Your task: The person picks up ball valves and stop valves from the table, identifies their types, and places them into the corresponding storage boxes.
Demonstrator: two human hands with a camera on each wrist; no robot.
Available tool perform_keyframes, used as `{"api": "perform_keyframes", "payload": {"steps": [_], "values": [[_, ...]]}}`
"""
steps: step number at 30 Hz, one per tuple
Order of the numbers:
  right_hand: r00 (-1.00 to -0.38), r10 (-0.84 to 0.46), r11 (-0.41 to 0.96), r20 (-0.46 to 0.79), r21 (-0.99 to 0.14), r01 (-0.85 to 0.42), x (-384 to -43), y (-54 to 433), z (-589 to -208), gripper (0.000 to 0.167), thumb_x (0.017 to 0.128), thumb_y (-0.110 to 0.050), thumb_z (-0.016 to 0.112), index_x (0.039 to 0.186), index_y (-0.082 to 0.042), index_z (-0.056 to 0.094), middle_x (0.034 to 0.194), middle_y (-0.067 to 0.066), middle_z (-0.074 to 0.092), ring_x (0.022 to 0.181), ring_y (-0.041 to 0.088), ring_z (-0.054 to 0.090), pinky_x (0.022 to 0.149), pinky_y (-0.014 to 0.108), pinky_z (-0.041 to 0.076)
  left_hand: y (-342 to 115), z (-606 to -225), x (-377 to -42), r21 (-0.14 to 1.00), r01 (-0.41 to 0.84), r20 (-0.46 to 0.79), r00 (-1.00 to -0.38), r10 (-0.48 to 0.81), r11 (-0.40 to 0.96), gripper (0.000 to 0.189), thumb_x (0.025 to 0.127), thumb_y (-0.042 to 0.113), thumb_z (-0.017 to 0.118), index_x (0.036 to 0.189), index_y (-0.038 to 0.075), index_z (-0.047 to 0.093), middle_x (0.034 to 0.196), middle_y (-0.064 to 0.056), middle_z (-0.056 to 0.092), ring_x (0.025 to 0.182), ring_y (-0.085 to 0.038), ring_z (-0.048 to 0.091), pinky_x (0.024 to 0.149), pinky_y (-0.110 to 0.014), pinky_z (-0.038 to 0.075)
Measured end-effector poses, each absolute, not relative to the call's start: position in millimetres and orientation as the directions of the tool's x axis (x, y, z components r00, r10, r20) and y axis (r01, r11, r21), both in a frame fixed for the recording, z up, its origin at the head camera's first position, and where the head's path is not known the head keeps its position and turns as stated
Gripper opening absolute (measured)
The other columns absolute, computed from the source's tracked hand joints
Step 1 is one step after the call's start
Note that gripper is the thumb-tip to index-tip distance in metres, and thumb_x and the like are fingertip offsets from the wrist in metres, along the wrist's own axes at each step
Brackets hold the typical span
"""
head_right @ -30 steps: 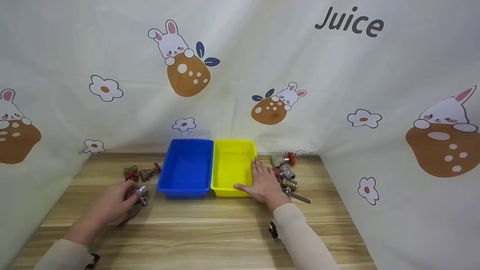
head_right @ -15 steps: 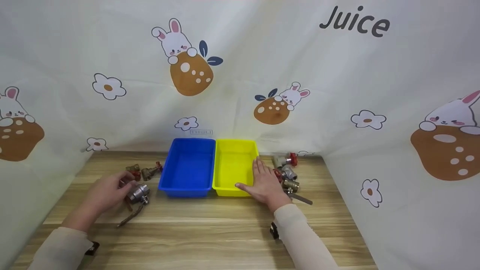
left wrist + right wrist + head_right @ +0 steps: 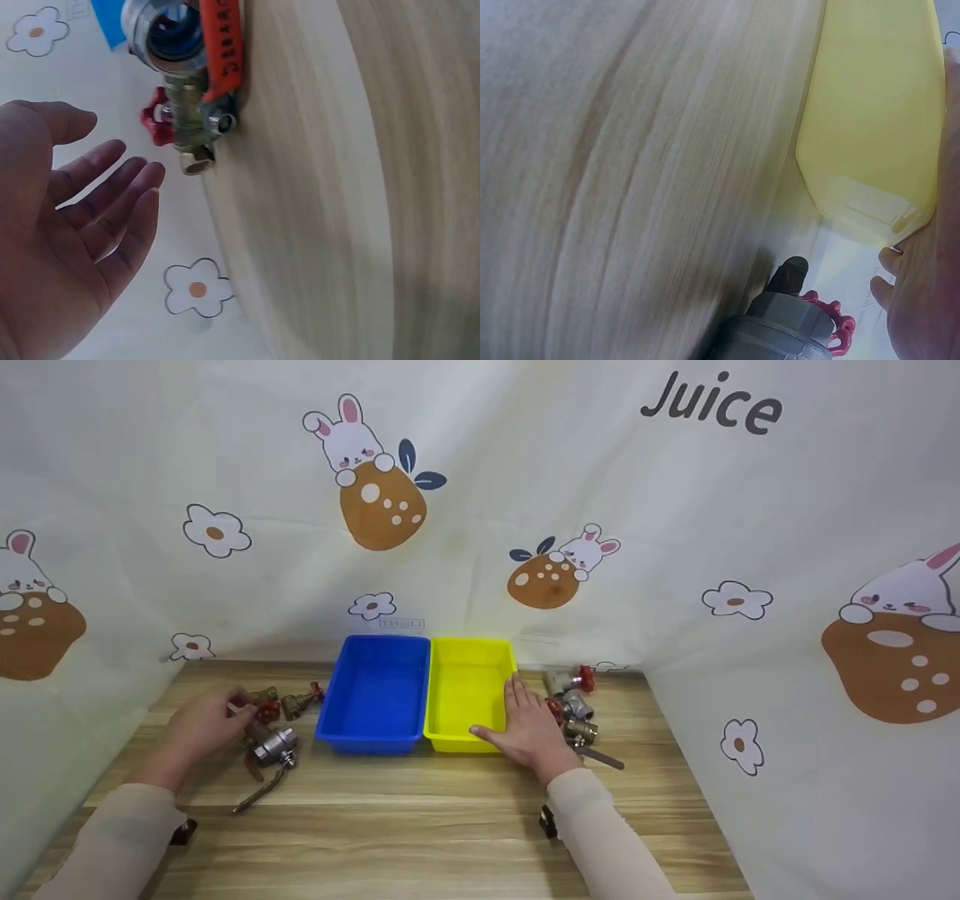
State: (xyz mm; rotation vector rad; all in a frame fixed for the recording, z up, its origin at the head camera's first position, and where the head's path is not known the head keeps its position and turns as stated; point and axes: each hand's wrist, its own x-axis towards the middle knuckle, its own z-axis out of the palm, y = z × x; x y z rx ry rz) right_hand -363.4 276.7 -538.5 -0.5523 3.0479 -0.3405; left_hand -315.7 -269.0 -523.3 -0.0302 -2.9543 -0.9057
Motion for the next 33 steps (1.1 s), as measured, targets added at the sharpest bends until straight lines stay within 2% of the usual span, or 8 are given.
{"api": "perform_keyframes", "payload": {"steps": [3,6,19,22,28,33], "values": [[-0.934,-0.356,0.91,0.025,-0.219,-0.353,-365,277,-539,0.119,0.101,-0.085,0.045,0.175,0.002,0.01,0.183,0.021,0.008,0.168,0.043,0.017,0.134,0.061,0.017,-272,-526,-323,0.549,0.047,0.064,-0.998,0.014,0.834,0.051,0.109,0.027,0.067,0.149,-0.003,0.058,0.143,-0.032,0.061,0.124,-0.055,0.063,0.104,-0.074,0.05],[-0.933,-0.357,0.908,0.033,-0.221,-0.356,-367,277,-540,0.119,0.101,-0.085,0.046,0.175,0.003,0.011,0.183,0.022,0.008,0.168,0.044,0.017,0.134,0.062,0.018,-275,-528,-330,0.55,0.068,0.077,-0.997,0.03,0.832,0.056,0.107,0.026,0.071,0.152,-0.003,0.055,0.15,-0.033,0.054,0.128,-0.057,0.059,0.107,-0.076,0.048],[-0.936,-0.351,0.909,0.026,-0.229,-0.348,-367,278,-540,0.117,0.102,-0.082,0.049,0.175,0.001,0.01,0.183,0.021,0.009,0.168,0.044,0.017,0.134,0.061,0.017,-275,-532,-350,0.531,0.139,0.044,-0.99,0.136,0.836,0.069,0.105,0.027,0.075,0.158,-0.007,0.048,0.16,-0.038,0.043,0.145,-0.062,0.044,0.12,-0.076,0.034],[-0.937,-0.35,0.911,0.025,-0.225,-0.346,-367,279,-539,0.116,0.103,-0.081,0.049,0.175,0.002,0.01,0.183,0.021,0.008,0.168,0.044,0.017,0.134,0.061,0.017,-275,-537,-356,0.524,0.154,0.044,-0.987,0.154,0.837,0.07,0.104,0.026,0.076,0.157,-0.011,0.048,0.158,-0.04,0.045,0.145,-0.062,0.045,0.121,-0.075,0.034],[-0.939,-0.344,0.912,0.004,-0.237,-0.336,-368,278,-539,0.116,0.103,-0.08,0.05,0.175,0.001,0.009,0.184,0.02,0.006,0.169,0.043,0.014,0.135,0.061,0.015,-276,-547,-360,0.553,0.129,-0.005,-0.987,0.158,0.823,0.071,0.101,0.022,0.079,0.155,-0.013,0.048,0.144,-0.039,0.06,0.132,-0.059,0.058,0.114,-0.073,0.044],[-0.938,-0.348,0.912,0.009,-0.227,-0.341,-367,278,-540,0.117,0.102,-0.082,0.048,0.175,0.0,0.009,0.183,0.02,0.008,0.169,0.043,0.015,0.134,0.061,0.016,-275,-549,-362,0.554,0.114,-0.017,-0.989,0.148,0.825,0.073,0.099,0.021,0.08,0.155,-0.014,0.049,0.145,-0.039,0.06,0.133,-0.059,0.058,0.116,-0.072,0.044]]}}
